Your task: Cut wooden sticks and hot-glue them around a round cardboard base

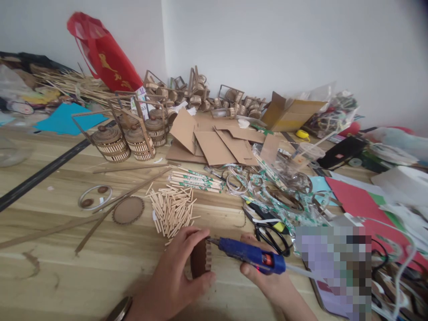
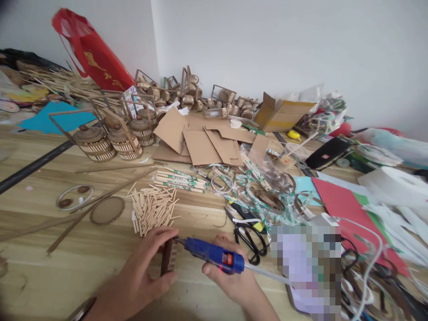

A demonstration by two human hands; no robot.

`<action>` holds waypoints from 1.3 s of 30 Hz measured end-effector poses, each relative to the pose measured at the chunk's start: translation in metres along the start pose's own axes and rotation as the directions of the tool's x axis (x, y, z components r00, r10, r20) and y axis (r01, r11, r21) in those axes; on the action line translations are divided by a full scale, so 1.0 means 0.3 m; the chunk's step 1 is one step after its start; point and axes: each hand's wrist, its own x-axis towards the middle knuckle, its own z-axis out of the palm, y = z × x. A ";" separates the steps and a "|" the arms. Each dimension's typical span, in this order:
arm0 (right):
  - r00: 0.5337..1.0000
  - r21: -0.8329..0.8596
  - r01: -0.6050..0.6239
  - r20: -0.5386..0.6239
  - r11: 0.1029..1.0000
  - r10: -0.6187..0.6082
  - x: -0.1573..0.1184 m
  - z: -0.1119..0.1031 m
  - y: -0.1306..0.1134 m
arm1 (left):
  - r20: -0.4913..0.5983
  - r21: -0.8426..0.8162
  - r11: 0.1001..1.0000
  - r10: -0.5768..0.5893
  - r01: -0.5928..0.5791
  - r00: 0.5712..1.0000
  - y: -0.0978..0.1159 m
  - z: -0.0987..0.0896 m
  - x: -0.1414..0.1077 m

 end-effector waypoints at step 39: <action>1.000 -0.033 0.011 0.017 0.999 -0.010 0.005 0.003 0.000 | -0.012 0.013 1.000 -0.002 0.003 1.000 0.001 -0.001 0.007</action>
